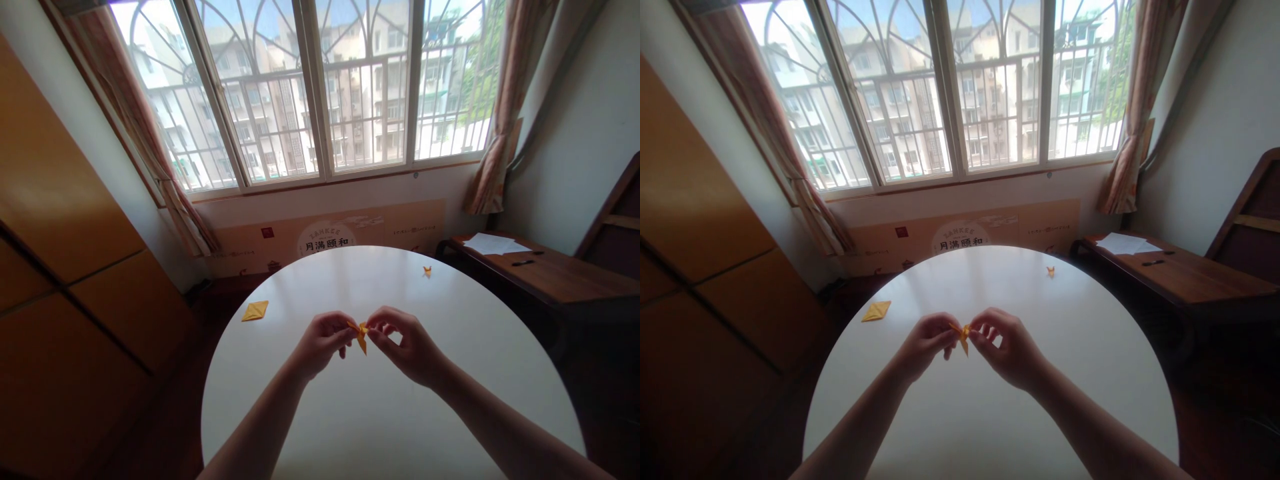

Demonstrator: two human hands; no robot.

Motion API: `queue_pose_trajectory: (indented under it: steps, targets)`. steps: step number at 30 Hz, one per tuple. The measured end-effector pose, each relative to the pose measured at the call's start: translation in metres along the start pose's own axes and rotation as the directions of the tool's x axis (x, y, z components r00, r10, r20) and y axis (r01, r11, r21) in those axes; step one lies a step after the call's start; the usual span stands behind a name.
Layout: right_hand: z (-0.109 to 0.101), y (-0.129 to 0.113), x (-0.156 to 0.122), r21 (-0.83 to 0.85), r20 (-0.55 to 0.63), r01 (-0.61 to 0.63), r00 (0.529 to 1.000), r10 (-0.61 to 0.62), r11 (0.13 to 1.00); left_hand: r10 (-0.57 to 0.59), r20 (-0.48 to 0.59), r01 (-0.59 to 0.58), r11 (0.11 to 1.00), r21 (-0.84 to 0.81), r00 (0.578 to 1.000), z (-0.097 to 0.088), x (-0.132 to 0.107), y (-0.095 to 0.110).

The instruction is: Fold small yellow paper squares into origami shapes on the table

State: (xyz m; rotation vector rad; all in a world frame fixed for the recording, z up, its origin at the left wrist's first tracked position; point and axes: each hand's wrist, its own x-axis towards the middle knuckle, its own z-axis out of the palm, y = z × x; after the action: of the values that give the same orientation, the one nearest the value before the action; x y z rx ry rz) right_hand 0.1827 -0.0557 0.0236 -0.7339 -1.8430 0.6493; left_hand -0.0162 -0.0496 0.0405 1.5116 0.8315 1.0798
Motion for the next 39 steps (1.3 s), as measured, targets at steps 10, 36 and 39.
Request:
queue_pose_trajectory:
  steps: [10, 36, 39]
  targets:
    - [0.0023, 0.0038, 0.0014, 0.039, -0.041, 0.039, 0.998, -0.037, 0.998, 0.071, -0.010, -0.071, 0.997, 0.039, 0.997, 0.0050, -0.0003, -0.0026]
    - [0.0009, 0.0071, 0.0013, 0.158, -0.181, -0.059, 0.980, 0.088, 0.986, 0.113, -0.081, -0.120, 0.990, -0.077, 0.990, 0.0040, 0.0006, -0.0046]
    - [-0.0004, 0.0069, 0.0006, 0.099, -0.193, -0.023, 0.980, 0.042, 0.995, 0.108, -0.092, -0.110, 0.994, -0.018, 0.990, 0.0061, 0.0017, -0.0068]
